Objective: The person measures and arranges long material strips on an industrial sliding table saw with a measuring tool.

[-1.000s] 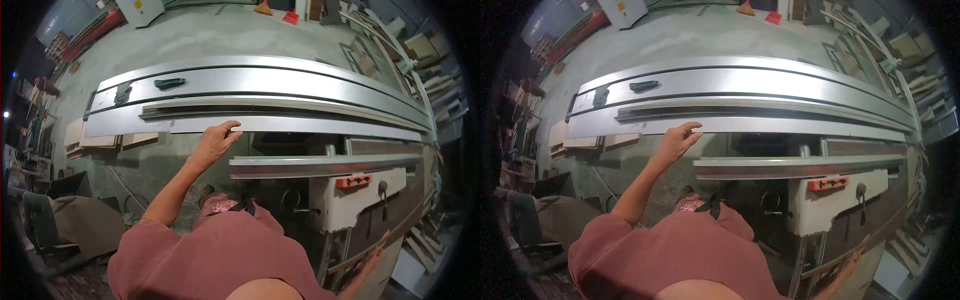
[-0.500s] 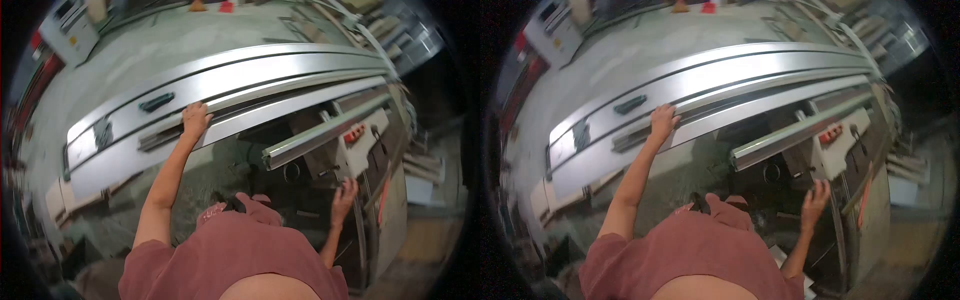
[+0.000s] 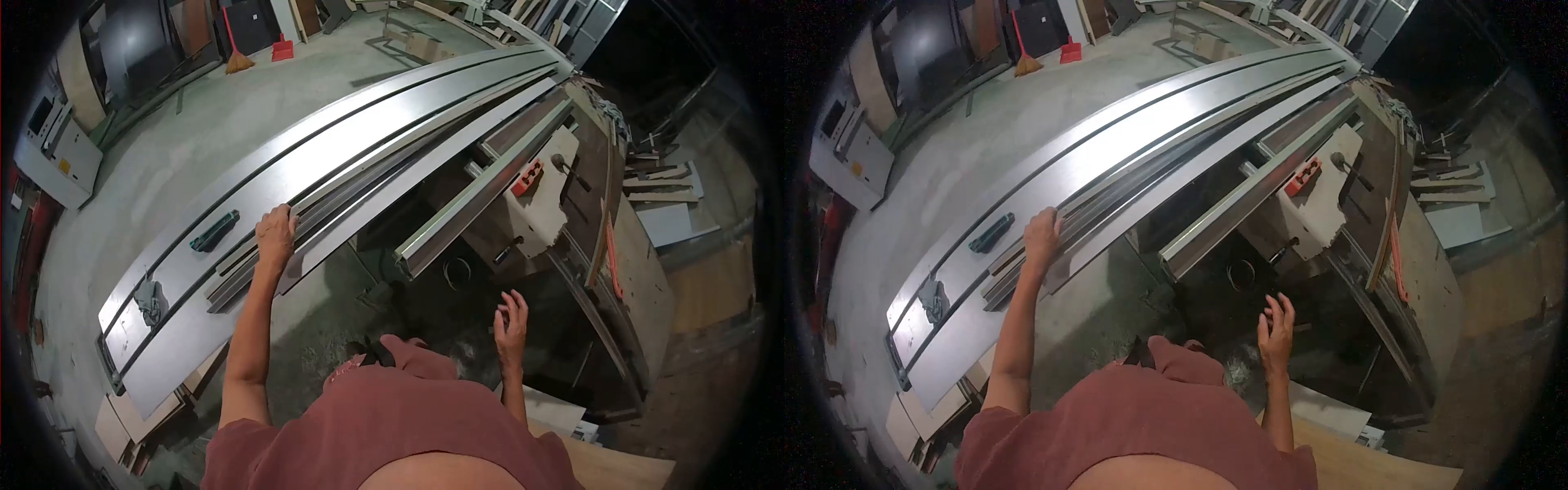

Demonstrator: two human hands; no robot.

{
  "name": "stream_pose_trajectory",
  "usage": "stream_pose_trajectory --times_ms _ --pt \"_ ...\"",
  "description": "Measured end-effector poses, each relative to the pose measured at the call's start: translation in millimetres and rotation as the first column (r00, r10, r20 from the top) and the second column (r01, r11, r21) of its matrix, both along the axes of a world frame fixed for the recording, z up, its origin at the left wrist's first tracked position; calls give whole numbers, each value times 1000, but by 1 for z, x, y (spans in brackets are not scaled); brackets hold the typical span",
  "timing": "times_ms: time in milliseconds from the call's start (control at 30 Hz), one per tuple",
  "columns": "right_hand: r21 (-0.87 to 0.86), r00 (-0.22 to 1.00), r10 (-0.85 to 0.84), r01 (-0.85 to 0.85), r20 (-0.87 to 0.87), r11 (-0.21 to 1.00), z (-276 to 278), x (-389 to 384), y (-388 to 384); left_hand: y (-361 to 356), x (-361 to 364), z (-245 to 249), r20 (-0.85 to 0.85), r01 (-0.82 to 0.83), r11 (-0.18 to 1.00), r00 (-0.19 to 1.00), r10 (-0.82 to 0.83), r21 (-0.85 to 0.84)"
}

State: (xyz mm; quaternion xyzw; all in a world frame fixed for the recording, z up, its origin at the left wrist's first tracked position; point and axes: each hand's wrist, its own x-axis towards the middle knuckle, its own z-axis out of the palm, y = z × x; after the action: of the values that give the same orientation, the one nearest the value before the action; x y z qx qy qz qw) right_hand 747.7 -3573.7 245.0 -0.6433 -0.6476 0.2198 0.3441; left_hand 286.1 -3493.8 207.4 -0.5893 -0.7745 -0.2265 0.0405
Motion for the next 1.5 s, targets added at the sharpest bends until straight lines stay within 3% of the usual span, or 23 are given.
stream_pose_trajectory --times_ms 133,200,267,333,400,433,467,500,567,600,700,733,833,867,933,1033,1067,1167,1267,1333,1400,1500 --pt "125 971 238 -236 -6 964 32 -34 49 -17 19 33 -4 123 989 992 -123 86" --pt "236 924 374 -382 79 893 46 -53 86 -28 35 52 -36 120 987 993 -116 109" --pt "336 851 399 -507 342 794 61 -68 129 -42 52 71 -28 83 995 996 -81 57" --pt "301 844 425 -520 327 799 54 -75 184 -63 62 85 -14 78 993 997 -77 92" --pt "93 938 324 -314 -121 945 33 -79 246 -91 64 100 12 53 995 998 -54 81" --pt "-68 865 172 -230 -471 971 27 -80 273 -106 63 106 28 28 995 999 -30 99" --pt "-250 679 -50 -200 -733 947 20 -79 296 -122 61 113 46 4 994 999 -9 112" --pt "-248 677 -53 -195 -734 949 10 -80 318 -138 59 122 72 -9 997 997 4 75" --pt "-441 390 -346 -185 -853 878 -7 -83 355 -166 57 137 98 -20 999 995 16 42" --pt "-439 390 -343 -187 -854 879 -12 -89 366 -180 57 143 113 -43 999 993 39 26" --pt "-322 164 -282 -327 -945 889 -2 -124 346 -222 47 142 147 -75 997 986 78 -29" --pt "-378 -79 -461 -460 -884 803 -15 -126 360 -237 42 140 173 -73 995 981 82 -62" --pt "-432 -81 -498 -391 -864 813 -15 -149 340 -275 22 117 230 -95 979 964 136 -181" --pt "-397 -53 -464 -439 -884 806 -8 -155 321 -286 15 111 220 -94 958 963 156 -269" --pt "-349 -43 -431 -517 -901 782 -4 -167 285 -307 0 106 227 6 961 972 59 -276" --pt "-334 54 -361 -527 -931 782 15 -179 241 -325 1 141 86 -92 887 986 146 -453" --pt "-290 59 -304 -521 -951 803 22 -182 229 -329 6 153 85 -87 893 987 138 -441" --pt "-240 61 -241 -487 -969 840 34 -192 198 -335 31 189 -80 -71 982 995 58 -177" --pt "-193 57 -189 -474 -980 859 51 -196 170 -350 32 202 46 54 985 998 -47 -162" --pt "-120 42 -115 -507 -992 854 63 -203 149 -363 25 203 -27 85 982 996 -91 -170" --pt "-128 96 -93 -497 -991 858 67 -209 125 -380 20 200 -6 -47 984 999 47 -172" --pt "-133 152 -69 -464 -986 876 77 -219 71 -412 2 180 -6 -33 988 999 32 -153"
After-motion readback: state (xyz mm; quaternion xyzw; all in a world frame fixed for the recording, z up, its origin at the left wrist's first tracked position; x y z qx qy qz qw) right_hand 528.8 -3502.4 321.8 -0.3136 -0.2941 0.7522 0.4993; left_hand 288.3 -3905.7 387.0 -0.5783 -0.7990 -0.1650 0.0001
